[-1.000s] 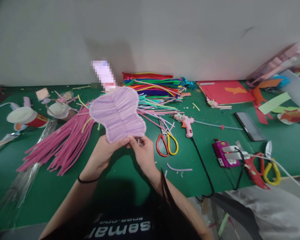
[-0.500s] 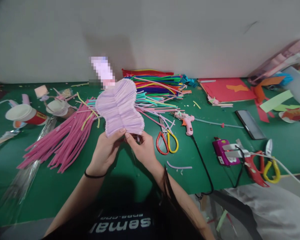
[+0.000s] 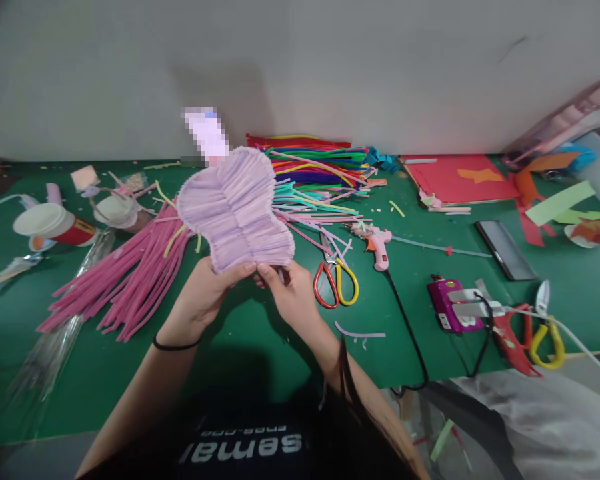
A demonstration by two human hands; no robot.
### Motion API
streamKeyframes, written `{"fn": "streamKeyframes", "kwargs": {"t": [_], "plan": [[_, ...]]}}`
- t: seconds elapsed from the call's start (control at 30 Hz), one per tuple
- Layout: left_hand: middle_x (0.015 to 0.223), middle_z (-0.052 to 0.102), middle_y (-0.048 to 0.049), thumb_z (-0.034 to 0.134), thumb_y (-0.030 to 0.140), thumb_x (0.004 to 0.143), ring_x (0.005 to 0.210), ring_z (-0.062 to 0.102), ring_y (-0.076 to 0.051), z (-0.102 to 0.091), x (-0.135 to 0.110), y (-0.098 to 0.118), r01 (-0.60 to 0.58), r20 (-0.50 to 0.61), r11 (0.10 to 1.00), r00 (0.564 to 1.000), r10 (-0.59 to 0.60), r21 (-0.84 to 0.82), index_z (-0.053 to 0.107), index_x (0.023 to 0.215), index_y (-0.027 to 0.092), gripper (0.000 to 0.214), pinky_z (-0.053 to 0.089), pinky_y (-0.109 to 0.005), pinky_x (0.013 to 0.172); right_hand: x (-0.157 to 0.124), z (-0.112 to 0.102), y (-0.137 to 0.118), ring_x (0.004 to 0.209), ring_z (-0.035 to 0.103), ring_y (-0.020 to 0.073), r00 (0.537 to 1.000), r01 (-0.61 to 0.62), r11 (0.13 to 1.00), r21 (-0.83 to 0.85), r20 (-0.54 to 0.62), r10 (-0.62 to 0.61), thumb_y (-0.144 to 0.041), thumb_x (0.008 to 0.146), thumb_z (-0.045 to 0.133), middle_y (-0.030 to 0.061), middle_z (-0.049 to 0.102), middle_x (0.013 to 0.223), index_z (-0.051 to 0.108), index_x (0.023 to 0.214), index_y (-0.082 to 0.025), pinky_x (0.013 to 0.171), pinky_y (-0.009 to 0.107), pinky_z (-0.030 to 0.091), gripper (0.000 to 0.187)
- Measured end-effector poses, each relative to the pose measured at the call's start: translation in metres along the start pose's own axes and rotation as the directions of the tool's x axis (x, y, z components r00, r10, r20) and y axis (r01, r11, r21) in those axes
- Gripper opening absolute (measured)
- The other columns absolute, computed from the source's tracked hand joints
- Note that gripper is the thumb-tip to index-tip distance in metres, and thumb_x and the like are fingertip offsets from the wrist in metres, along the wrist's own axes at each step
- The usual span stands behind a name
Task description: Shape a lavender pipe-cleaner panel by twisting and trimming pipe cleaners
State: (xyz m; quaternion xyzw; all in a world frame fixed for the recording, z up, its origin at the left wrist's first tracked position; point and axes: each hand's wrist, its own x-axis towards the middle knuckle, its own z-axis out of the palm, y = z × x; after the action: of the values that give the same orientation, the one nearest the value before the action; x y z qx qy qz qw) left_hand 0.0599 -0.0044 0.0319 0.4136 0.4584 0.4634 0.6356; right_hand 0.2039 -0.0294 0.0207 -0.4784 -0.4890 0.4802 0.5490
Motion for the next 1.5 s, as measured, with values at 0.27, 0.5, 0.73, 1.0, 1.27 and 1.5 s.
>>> {"fn": "streamKeyframes", "kwargs": {"t": [0.27,0.5,0.73,1.0,1.27,1.5], "plan": [[0.105,0.073,-0.0113,0.08,0.023,0.068,0.101,0.067,-0.027,0.014,-0.005,0.008,0.091,0.065,0.976,0.995,-0.08,-0.197,0.072,0.106,0.013,0.04,0.05,-0.039,0.094,-0.006,-0.005,-0.001,0.084,0.066,0.0182,0.992,0.125,0.989,-0.081,0.042,-0.122,-0.029,0.086,0.061,0.003,0.073,0.091,0.069,0.097,-0.02,0.077,0.032,0.053,0.017],[0.101,0.075,-0.0087,0.084,0.017,0.06,0.095,0.069,-0.024,0.018,-0.007,0.002,-0.083,-0.159,0.982,0.986,0.055,-0.171,0.074,0.096,0.013,0.038,0.052,-0.038,0.092,-0.012,0.001,0.003,0.067,0.062,0.0156,0.997,0.08,0.987,-0.14,-0.011,-0.083,-0.03,0.082,0.064,0.0022,0.07,0.078,0.068,0.089,-0.018,0.064,0.029,0.051,0.014],[0.095,0.075,-0.0072,0.086,0.013,0.054,0.091,0.069,-0.023,0.023,-0.006,-0.002,-0.176,-0.24,0.956,0.963,0.118,-0.235,0.075,0.089,0.013,0.037,0.053,-0.038,0.09,-0.01,0.013,0.006,0.061,0.058,0.0133,0.989,0.025,0.993,-0.116,-0.143,-0.042,-0.03,0.078,0.065,0.0009,0.066,0.07,0.065,0.078,-0.017,0.061,0.027,0.05,0.013],[0.095,0.075,-0.0076,0.086,0.012,0.054,0.092,0.069,-0.023,0.022,-0.004,-0.001,-0.186,-0.212,0.94,0.969,0.127,-0.286,0.075,0.089,0.013,0.037,0.052,-0.039,0.093,-0.01,0.016,0.005,0.062,0.058,0.0132,0.987,0.039,0.997,-0.07,-0.151,-0.049,-0.027,0.077,0.064,-0.0001,0.064,0.068,0.063,0.077,-0.018,0.062,0.027,0.05,0.01],[0.097,0.075,-0.0075,0.087,0.013,0.05,0.096,0.069,-0.025,0.023,-0.008,-0.001,-0.146,-0.214,0.949,0.973,0.086,-0.28,0.075,0.09,0.013,0.042,0.051,-0.039,0.094,-0.014,0.017,0.009,0.065,0.06,0.0143,0.991,0.035,0.998,-0.044,-0.128,-0.04,-0.027,0.078,0.064,0.0012,0.066,0.071,0.063,0.079,-0.018,0.064,0.028,0.051,0.009],[0.093,0.075,-0.0057,0.086,0.018,0.056,0.085,0.07,-0.019,0.015,-0.004,0.006,-0.103,-0.228,0.948,0.973,0.033,-0.301,0.073,0.092,0.013,0.038,0.054,-0.03,0.084,-0.017,0.011,0.002,0.062,0.061,0.0134,0.997,-0.048,0.997,-0.063,0.053,0.051,-0.038,0.087,0.056,0.002,0.068,0.074,0.064,0.085,-0.018,0.06,0.026,0.051,0.021]]}}
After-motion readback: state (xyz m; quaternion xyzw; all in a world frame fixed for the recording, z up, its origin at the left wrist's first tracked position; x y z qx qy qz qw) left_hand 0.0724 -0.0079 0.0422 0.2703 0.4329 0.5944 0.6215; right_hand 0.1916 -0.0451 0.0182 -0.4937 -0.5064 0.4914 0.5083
